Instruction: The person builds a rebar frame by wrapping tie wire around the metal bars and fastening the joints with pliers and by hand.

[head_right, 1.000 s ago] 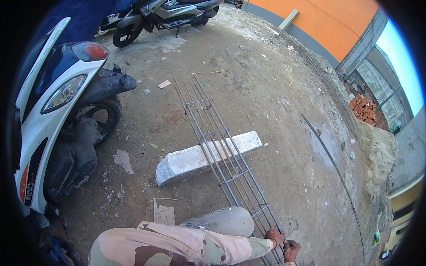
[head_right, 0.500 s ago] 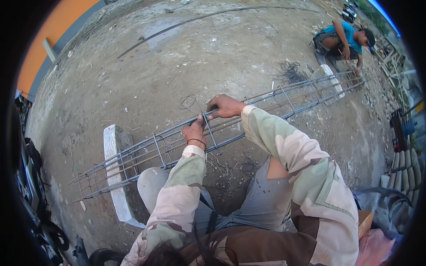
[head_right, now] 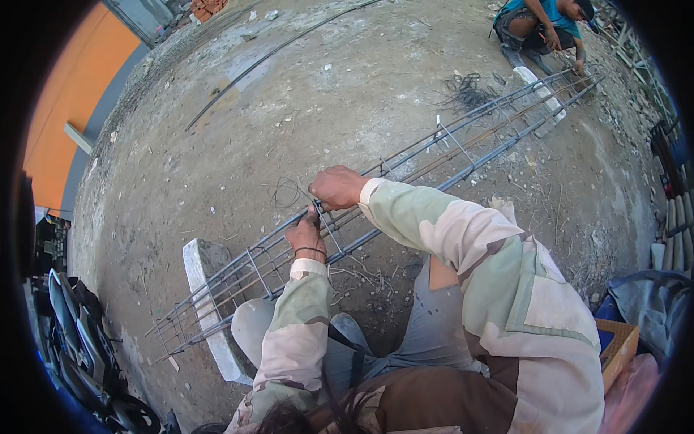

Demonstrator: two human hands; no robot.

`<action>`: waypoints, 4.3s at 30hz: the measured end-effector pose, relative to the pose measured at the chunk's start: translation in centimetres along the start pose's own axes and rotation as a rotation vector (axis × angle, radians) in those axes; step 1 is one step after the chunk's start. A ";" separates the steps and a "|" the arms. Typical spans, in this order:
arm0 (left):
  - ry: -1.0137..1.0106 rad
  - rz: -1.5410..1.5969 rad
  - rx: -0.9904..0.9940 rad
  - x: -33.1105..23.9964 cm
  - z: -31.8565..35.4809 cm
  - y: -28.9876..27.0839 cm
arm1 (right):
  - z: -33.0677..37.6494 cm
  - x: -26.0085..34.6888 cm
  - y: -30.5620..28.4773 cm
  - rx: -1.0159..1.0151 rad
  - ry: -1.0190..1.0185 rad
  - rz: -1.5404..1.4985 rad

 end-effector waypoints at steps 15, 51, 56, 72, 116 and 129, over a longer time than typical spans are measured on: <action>-0.099 0.093 0.056 0.1 1.4 0.0 | -4.0 -2.0 1.9 0.313 0.748 -0.903; -0.376 0.230 -0.045 0.5 -1.7 0.8 | -1.1 -1.6 0.1 -0.067 0.422 -0.636; -0.420 0.280 -0.008 1.2 -2.7 1.4 | -1.6 -0.9 0.3 -0.208 0.273 -0.552; -0.344 0.442 -0.135 1.1 -1.5 2.2 | -4.0 -3.1 1.2 0.050 0.177 -0.942; -0.219 0.353 0.140 0.7 -0.3 0.0 | 47.6 -5.6 11.7 0.344 1.498 -0.341; -0.144 0.366 0.196 2.2 -0.4 -0.4 | 53.0 4.2 20.1 0.098 1.491 -0.011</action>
Point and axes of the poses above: each hand's wrist, its own z-axis away from the middle knuckle, its own y-axis out of the palm, x = y × z, the point moved 3 cm from there along -z, towards the middle knuckle, and after that the axes turned 7 degrees about z, right-handed, at the moved point
